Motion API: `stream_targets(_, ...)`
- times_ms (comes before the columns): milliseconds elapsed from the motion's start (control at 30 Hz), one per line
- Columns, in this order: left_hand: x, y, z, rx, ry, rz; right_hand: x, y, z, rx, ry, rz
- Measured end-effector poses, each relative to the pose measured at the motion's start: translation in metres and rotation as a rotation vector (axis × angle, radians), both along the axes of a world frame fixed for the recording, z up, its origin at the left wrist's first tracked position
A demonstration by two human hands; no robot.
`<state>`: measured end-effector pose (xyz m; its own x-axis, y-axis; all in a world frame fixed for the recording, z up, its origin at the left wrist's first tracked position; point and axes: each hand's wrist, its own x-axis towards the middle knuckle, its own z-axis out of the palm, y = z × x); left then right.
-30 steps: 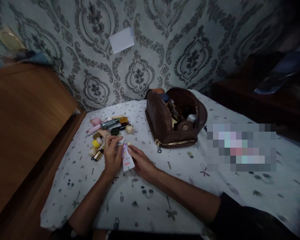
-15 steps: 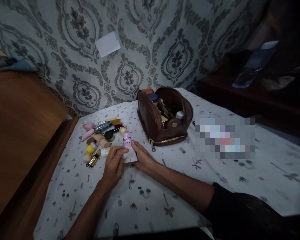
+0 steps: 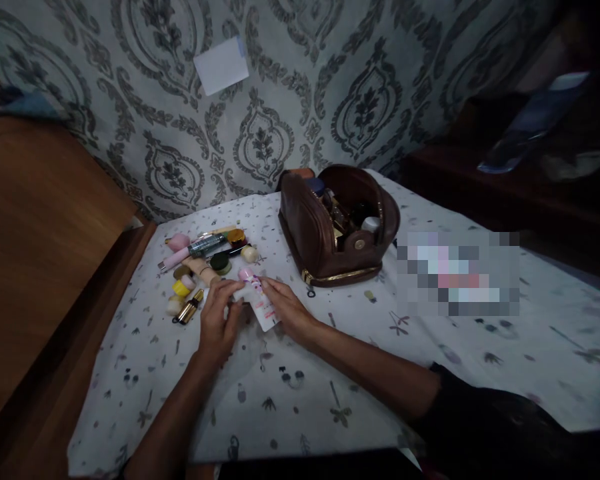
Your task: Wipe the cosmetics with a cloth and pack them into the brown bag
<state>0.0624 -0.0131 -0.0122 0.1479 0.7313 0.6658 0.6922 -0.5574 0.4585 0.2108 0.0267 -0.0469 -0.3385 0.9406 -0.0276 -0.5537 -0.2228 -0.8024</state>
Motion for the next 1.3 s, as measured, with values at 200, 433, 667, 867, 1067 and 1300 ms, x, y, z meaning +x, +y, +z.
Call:
stream_targets(200,-0.006,0.003,0.002,0.029,-0.129,0.096,0.0,-0.005,0.004,-0.018,-0.015,0.143)
stream_targets(433,-0.005,0.004,0.0,-0.033,-0.21,0.102,-0.006,-0.007,0.007,-0.084,0.021,0.212)
stream_targets(667,-0.004,0.003,-0.005,-0.133,-0.269,0.051,-0.012,-0.003,0.003,-0.192,0.102,0.196)
stream_targets(867,0.0,-0.001,-0.015,-0.232,-0.345,-0.012,-0.014,0.0,0.002,-0.288,0.18,0.115)
stream_targets(1067,0.007,-0.009,-0.022,-0.409,-0.203,-0.169,-0.005,0.012,0.007,-0.391,0.21,0.124)
stream_targets(1300,0.006,-0.002,-0.031,-0.34,0.008,-0.183,-0.001,0.033,-0.002,-0.503,0.232,0.429)
